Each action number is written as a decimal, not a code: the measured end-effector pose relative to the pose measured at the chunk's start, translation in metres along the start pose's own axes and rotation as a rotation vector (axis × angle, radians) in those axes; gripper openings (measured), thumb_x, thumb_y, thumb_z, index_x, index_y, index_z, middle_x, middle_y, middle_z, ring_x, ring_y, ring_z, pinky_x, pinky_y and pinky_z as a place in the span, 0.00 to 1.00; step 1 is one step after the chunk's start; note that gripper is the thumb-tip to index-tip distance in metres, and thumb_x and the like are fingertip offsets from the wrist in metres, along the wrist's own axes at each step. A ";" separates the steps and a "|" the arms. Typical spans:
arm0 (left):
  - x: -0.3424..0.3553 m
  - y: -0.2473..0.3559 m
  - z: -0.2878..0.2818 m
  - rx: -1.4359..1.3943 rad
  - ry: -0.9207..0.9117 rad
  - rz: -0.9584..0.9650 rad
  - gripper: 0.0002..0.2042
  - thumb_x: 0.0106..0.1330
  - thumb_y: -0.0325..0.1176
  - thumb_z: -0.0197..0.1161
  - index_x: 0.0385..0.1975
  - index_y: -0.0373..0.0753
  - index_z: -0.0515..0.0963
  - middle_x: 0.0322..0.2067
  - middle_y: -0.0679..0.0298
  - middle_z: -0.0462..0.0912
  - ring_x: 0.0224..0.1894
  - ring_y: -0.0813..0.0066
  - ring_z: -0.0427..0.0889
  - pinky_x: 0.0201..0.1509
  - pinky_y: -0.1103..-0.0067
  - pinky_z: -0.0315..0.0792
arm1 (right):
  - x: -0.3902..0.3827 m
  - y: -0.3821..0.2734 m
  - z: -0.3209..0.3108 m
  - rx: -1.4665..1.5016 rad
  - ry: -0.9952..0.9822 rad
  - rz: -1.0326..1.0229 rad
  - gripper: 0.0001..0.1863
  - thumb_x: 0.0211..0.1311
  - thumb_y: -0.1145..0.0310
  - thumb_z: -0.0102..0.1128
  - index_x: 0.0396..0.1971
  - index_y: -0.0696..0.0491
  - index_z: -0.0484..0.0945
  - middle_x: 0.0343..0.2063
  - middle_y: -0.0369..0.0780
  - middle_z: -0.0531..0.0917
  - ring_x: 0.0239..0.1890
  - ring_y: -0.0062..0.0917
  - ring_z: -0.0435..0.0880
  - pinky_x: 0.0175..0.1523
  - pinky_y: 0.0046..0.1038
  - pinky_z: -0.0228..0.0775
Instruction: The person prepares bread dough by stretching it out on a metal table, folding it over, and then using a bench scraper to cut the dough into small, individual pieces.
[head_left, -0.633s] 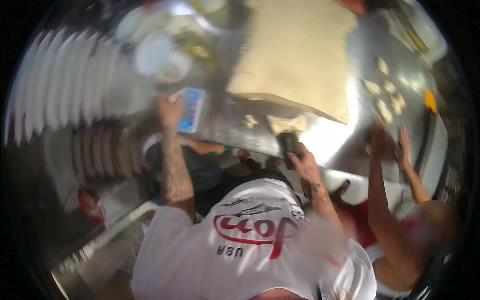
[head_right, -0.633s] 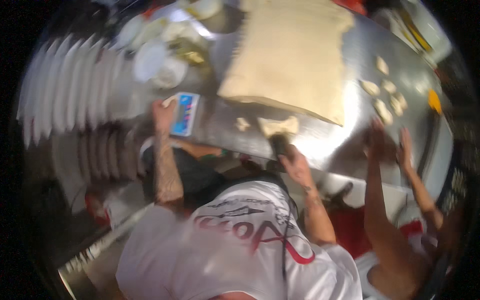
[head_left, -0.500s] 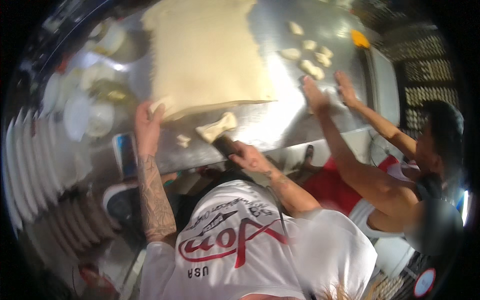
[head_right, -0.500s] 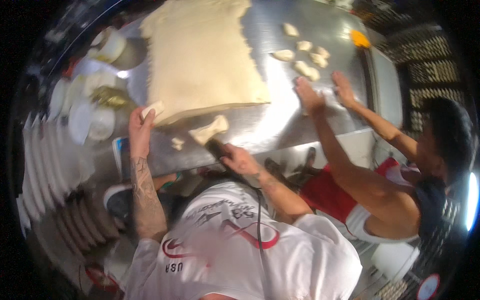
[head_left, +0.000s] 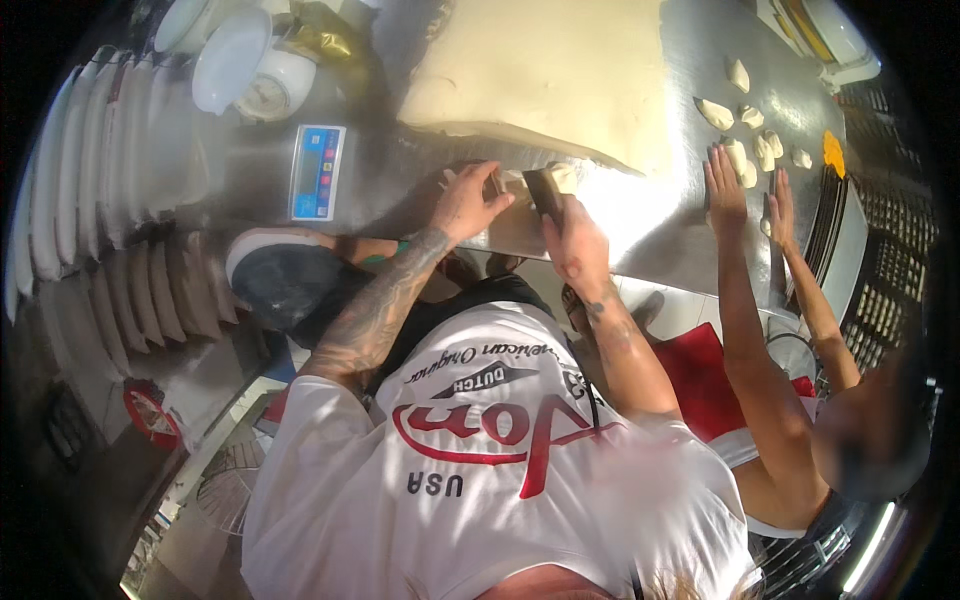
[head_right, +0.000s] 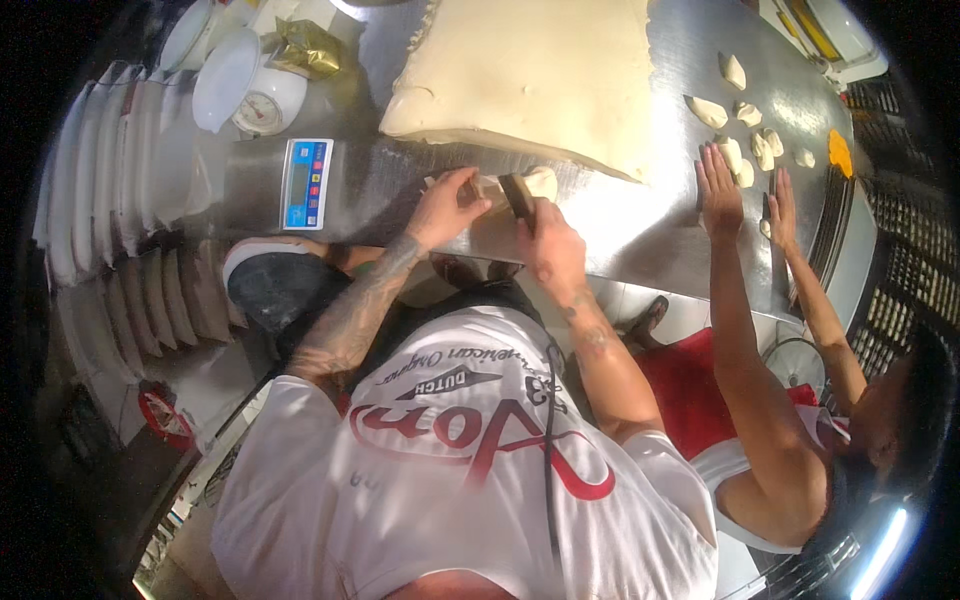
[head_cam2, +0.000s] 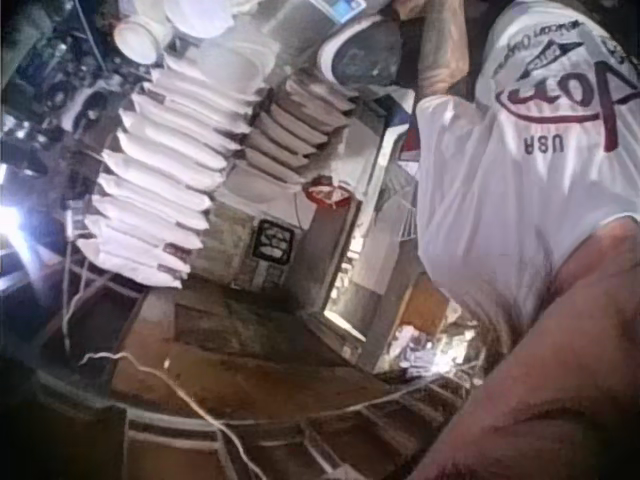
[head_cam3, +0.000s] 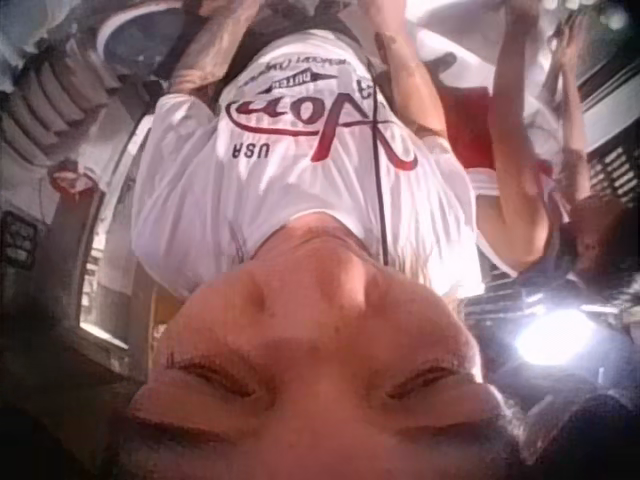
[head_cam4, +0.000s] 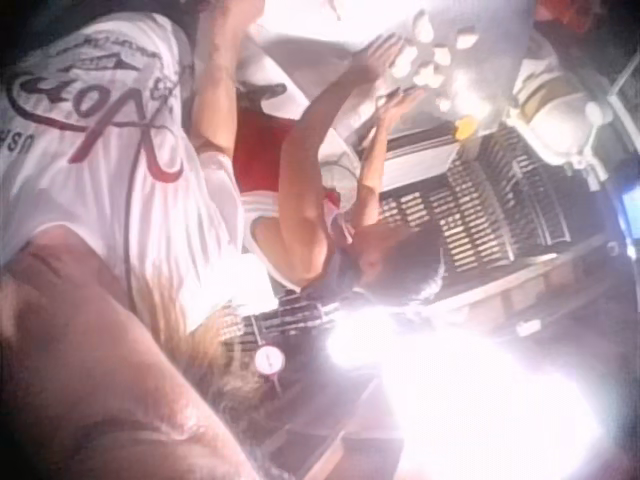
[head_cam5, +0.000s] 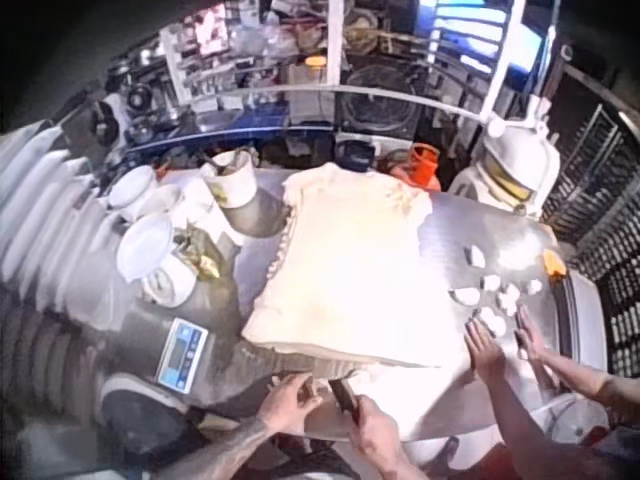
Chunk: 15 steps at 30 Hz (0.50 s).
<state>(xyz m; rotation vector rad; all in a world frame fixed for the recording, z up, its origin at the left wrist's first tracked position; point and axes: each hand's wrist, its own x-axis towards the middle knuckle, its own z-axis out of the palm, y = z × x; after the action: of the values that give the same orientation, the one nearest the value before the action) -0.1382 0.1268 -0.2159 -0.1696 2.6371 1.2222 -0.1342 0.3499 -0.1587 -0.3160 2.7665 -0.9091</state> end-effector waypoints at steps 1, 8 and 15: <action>0.001 -0.009 0.011 -0.056 0.039 0.008 0.28 0.64 0.44 0.71 0.61 0.36 0.75 0.56 0.50 0.80 0.58 0.52 0.80 0.62 0.63 0.75 | 0.009 0.002 0.012 -0.006 -0.010 -0.006 0.14 0.69 0.62 0.60 0.45 0.55 0.72 0.36 0.52 0.85 0.39 0.53 0.85 0.42 0.50 0.77; 0.015 -0.013 0.032 -0.108 0.027 -0.029 0.24 0.60 0.35 0.70 0.56 0.35 0.75 0.52 0.50 0.82 0.57 0.50 0.80 0.61 0.63 0.75 | 0.047 0.009 0.050 -0.186 -0.273 0.143 0.12 0.70 0.65 0.55 0.47 0.53 0.68 0.38 0.52 0.86 0.37 0.51 0.88 0.41 0.51 0.79; 0.006 0.000 0.038 -0.071 0.129 0.002 0.30 0.63 0.37 0.71 0.65 0.38 0.71 0.57 0.46 0.78 0.62 0.49 0.77 0.67 0.63 0.71 | 0.030 0.025 0.035 -0.193 -0.317 0.111 0.15 0.69 0.64 0.56 0.50 0.54 0.70 0.40 0.52 0.86 0.42 0.52 0.87 0.46 0.51 0.78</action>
<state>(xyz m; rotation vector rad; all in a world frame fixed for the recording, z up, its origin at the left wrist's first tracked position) -0.1377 0.1556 -0.2405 -0.2672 2.7038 1.3494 -0.1567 0.3418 -0.2054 -0.3037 2.5493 -0.5152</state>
